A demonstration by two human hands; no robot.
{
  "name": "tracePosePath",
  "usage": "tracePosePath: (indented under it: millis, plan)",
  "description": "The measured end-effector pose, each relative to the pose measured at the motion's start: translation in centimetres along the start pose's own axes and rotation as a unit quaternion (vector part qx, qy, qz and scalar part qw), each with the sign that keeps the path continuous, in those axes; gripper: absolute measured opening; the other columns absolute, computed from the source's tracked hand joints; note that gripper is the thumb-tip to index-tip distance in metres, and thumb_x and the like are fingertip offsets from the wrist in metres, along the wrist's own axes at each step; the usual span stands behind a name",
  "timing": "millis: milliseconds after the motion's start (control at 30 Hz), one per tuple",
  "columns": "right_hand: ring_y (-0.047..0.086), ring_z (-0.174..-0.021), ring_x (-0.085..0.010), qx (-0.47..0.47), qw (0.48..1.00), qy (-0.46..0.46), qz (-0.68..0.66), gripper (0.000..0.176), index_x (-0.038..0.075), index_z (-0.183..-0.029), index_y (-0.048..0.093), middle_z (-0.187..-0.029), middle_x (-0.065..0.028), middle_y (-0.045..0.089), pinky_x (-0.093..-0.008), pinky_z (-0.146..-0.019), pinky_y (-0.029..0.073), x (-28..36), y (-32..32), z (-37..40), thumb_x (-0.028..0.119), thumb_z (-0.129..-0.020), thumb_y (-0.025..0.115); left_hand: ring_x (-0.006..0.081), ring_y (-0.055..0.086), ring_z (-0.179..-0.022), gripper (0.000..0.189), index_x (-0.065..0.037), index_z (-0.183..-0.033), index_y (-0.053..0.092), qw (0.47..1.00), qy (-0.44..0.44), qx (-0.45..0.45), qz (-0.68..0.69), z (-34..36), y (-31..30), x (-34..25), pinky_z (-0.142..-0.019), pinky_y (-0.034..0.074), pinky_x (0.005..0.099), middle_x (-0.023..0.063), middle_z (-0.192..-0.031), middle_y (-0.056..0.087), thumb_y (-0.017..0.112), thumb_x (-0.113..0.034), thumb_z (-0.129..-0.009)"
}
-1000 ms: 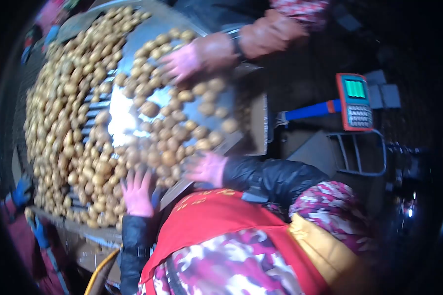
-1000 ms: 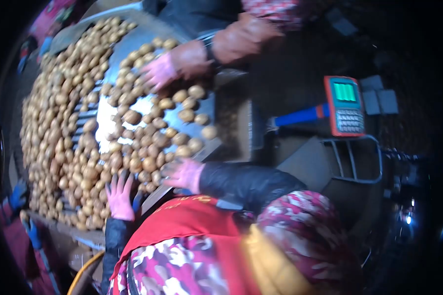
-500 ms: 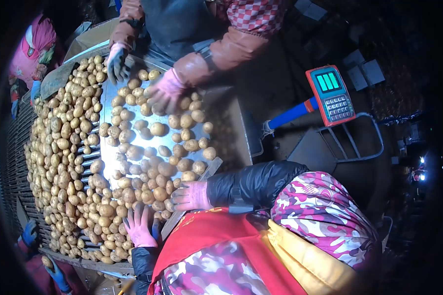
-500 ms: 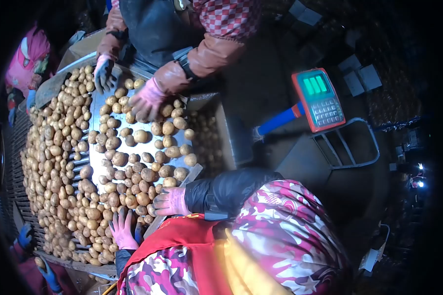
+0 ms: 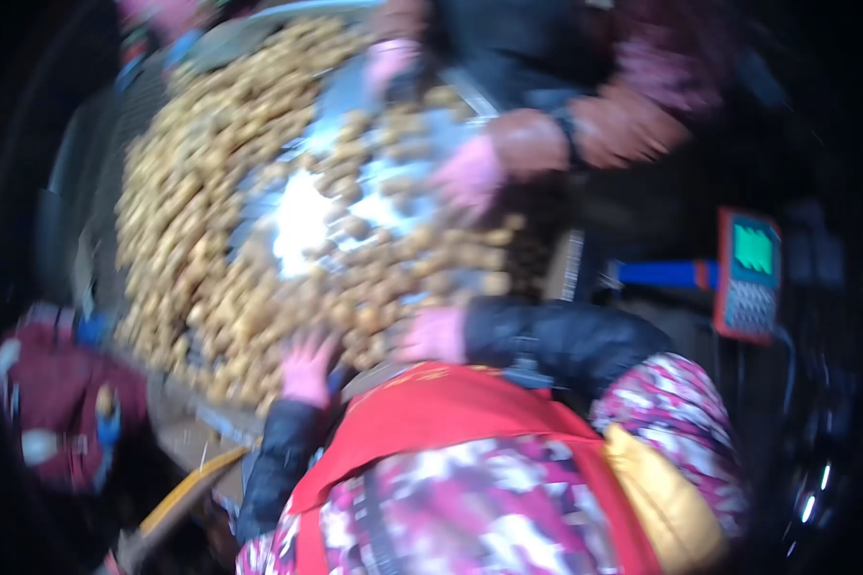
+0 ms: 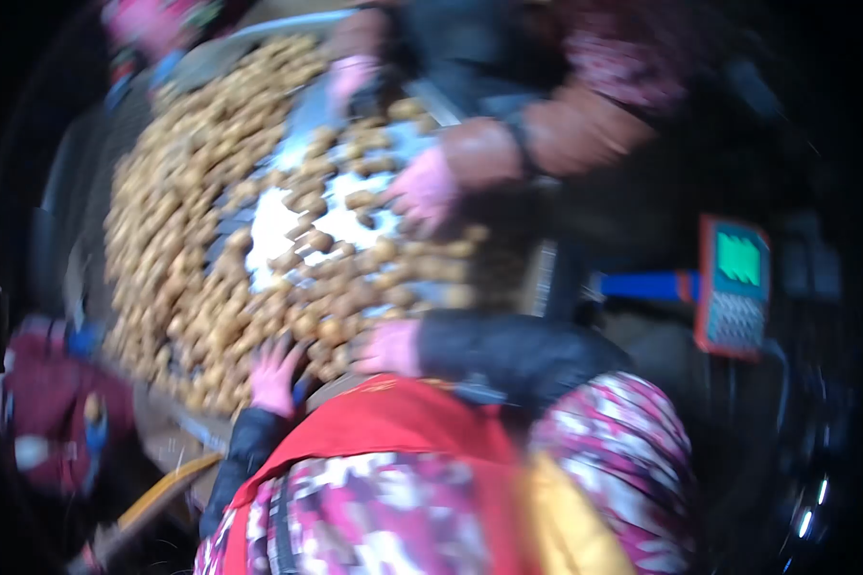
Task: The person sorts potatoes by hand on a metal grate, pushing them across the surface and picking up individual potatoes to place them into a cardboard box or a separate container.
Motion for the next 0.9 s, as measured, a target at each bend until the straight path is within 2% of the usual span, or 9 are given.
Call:
tracePosePath:
  millis: [67, 167, 267, 400, 600, 667, 733, 800, 900]
  plan:
    - [0.062, -0.123, -0.0328, 0.021, 1.000, 0.011, 0.005, 0.041, 0.011, -0.125, 0.064, -0.128, -0.0167, 0.065, -0.0503, -0.098, 0.051, -0.8, 0.8, -0.4, 0.024, -0.086, 0.063, 0.0460, 0.038, -0.148, 0.066, -0.015, -0.148, 0.055, 0.998, -0.035, -0.050, -0.008, 0.7, 1.0, 1.2, -0.124, 0.021, 0.0652, 0.0210, -0.158, 0.045, 0.072, -0.040, -0.090]
    - [0.064, -0.120, -0.0308, -0.121, 0.990, -0.067, 0.021, 0.040, 0.013, -0.123, 0.065, -0.127, -0.0128, 0.066, -0.0475, -0.093, 0.052, -0.8, 0.6, 0.4, 0.030, -0.086, 0.064, 0.0457, 0.040, -0.144, 0.068, -0.015, -0.150, 0.053, 0.983, -0.106, -0.152, -0.003, 2.0, -0.1, 2.3, -0.120, 0.025, 0.0671, 0.0199, -0.156, 0.045, 0.073, -0.037, -0.089]
    - [0.065, -0.119, -0.0279, -0.103, 0.992, -0.060, 0.040, 0.041, 0.016, -0.125, 0.066, -0.128, -0.0077, 0.066, -0.0443, -0.088, 0.054, -0.6, -0.6, 0.2, 0.033, -0.088, 0.063, 0.0466, 0.035, -0.147, 0.074, -0.018, -0.152, 0.051, 0.983, -0.136, -0.124, -0.010, 2.0, -0.5, 4.6, -0.119, 0.023, 0.0692, 0.0192, -0.160, 0.041, 0.074, -0.047, -0.088]
    - [0.065, -0.119, -0.0263, -0.086, 0.995, -0.019, 0.048, 0.038, 0.019, -0.125, 0.067, -0.128, -0.0047, 0.067, -0.0444, -0.087, 0.054, 1.0, -2.3, -0.1, 0.032, -0.090, 0.061, 0.0447, 0.034, -0.149, 0.072, -0.019, -0.150, 0.052, 0.986, -0.089, -0.126, 0.069, -1.0, -5.0, 6.3, -0.119, 0.025, 0.0680, 0.0199, -0.162, 0.036, 0.074, -0.044, -0.087]
    - [0.064, -0.117, -0.0294, -0.036, 0.999, 0.007, 0.014, 0.036, 0.012, -0.116, 0.069, -0.121, -0.0091, 0.067, -0.0477, -0.092, 0.053, 0.6, -3.0, -1.6, 0.031, -0.086, 0.064, 0.0372, 0.037, -0.148, 0.075, -0.018, -0.144, 0.054, 0.979, 0.051, -0.189, -0.051, -9.8, -7.7, 8.5, -0.121, 0.026, 0.0640, 0.0130, -0.155, 0.045, 0.081, -0.039, -0.077]
    - [0.064, -0.118, -0.0287, -0.012, 1.000, 0.022, 0.019, 0.036, 0.011, -0.116, 0.069, -0.122, -0.0089, 0.067, -0.0475, -0.092, 0.053, 0.9, -3.5, -2.0, 0.030, -0.086, 0.064, 0.0375, 0.040, -0.146, 0.066, -0.019, -0.140, 0.056, 0.980, 0.029, -0.189, -0.064, -12.2, -9.8, 10.5, -0.119, 0.028, 0.0636, 0.0138, -0.149, 0.049, 0.077, -0.040, -0.081]
    - [0.065, -0.116, -0.0279, -0.015, 0.999, 0.037, 0.034, 0.037, 0.012, -0.117, 0.068, -0.122, -0.0081, 0.067, -0.0468, -0.090, 0.054, 0.7, -3.9, -2.1, 0.030, -0.085, 0.063, 0.0371, 0.043, -0.142, 0.059, -0.020, -0.138, 0.057, 0.971, -0.074, -0.221, -0.059, -14.6, -11.9, 14.5, -0.117, 0.031, 0.0643, 0.0145, -0.147, 0.050, 0.074, -0.040, -0.085]
    - [0.065, -0.114, -0.0262, -0.026, 0.997, 0.050, 0.059, 0.035, 0.017, -0.119, 0.068, -0.122, -0.0057, 0.067, -0.0460, -0.088, 0.055, 0.6, -3.4, -1.7, 0.030, -0.087, 0.060, 0.0388, 0.042, -0.144, 0.069, -0.020, -0.147, 0.053, 0.940, -0.253, -0.157, -0.166, -15.6, -16.0, 18.6, -0.116, 0.031, 0.0676, 0.0146, -0.154, 0.048, 0.072, -0.049, -0.088]
    - [0.065, -0.116, -0.0267, -0.022, 0.997, 0.063, 0.047, 0.037, 0.016, -0.121, 0.068, -0.122, -0.0060, 0.068, -0.0465, -0.091, 0.055, 0.6, -4.0, -1.9, 0.030, -0.087, 0.060, 0.0401, 0.044, -0.142, 0.065, -0.019, -0.145, 0.055, 0.928, -0.232, -0.267, -0.114, -16.0, -16.5, 24.8, -0.114, 0.034, 0.0651, 0.0145, -0.152, 0.050, 0.073, -0.045, -0.088]
Point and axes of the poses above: each hand's wrist, its own z-axis away from the middle knuckle, its own y-axis out of the palm, x = y × z, the point moved 7 cm from there along -z, towards the middle knuckle
